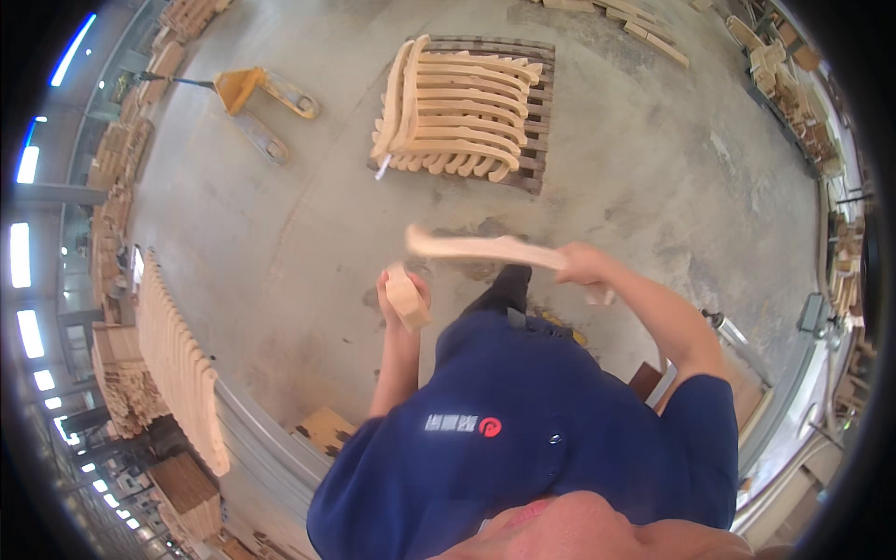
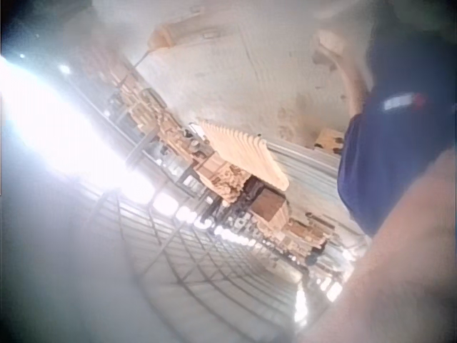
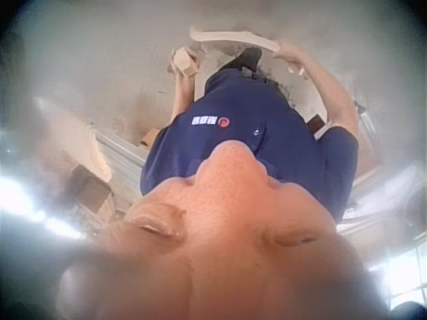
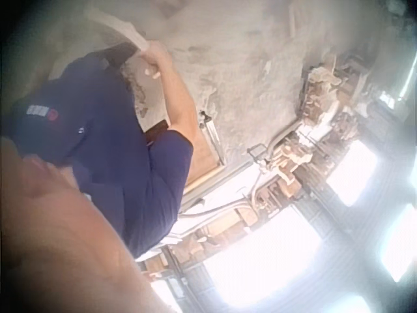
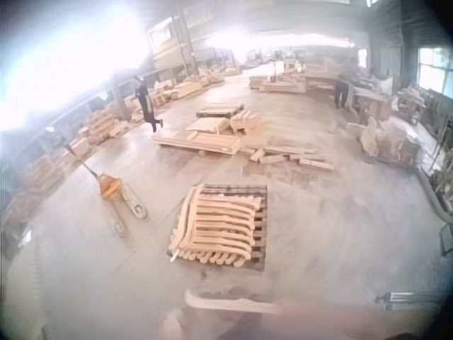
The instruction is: The person picks up curved wooden pieces from a table and stacks them onto a wooden pallet on the floor by hand.
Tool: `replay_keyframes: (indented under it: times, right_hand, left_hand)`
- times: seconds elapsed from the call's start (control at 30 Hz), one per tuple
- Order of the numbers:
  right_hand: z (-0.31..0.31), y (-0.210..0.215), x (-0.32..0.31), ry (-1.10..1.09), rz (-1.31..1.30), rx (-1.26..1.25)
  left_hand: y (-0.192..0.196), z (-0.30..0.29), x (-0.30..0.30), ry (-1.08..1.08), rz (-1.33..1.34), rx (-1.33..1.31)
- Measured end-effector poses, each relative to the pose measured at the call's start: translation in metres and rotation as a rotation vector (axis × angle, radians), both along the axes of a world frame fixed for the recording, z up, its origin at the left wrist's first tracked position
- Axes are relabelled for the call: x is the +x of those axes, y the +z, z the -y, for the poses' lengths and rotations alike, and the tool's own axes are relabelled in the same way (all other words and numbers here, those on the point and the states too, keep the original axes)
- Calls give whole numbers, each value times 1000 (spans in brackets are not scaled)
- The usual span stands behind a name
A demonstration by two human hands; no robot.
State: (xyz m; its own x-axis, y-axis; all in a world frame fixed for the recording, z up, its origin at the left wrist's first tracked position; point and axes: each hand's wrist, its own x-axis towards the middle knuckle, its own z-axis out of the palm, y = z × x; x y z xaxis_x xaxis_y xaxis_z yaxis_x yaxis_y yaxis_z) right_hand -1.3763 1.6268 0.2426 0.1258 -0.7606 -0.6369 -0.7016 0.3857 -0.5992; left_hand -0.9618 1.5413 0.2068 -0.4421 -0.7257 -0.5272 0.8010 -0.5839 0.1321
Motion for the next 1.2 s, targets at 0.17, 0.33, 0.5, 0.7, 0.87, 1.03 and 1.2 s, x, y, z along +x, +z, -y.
replay_keyframes:
  times: [0.17, 0.33, 0.5, 0.7, 0.87, 1.03, 1.2]
  right_hand:
    - [-41, 32, -161, -278, -343, 45]
    - [-103, 24, -289, -502, -520, 227]
    - [-132, -41, -385, -851, -430, 354]
    - [-149, -141, -482, -1197, -189, 536]
    - [-22, 23, -512, -693, 7, -105]
    - [-22, -66, -643, -907, -59, 342]
    - [69, -123, -798, -996, -182, 531]
  left_hand:
    - [14, 91, -139, -239, -385, 281]
    - [43, 163, -290, -515, -294, 323]
    - [52, 231, -403, -675, -173, 289]
    - [46, 305, -558, -583, -39, 325]
    - [65, 350, -639, -454, 69, 207]
    - [69, 408, -728, -390, 79, 186]
    - [29, 495, -817, -264, 33, 190]
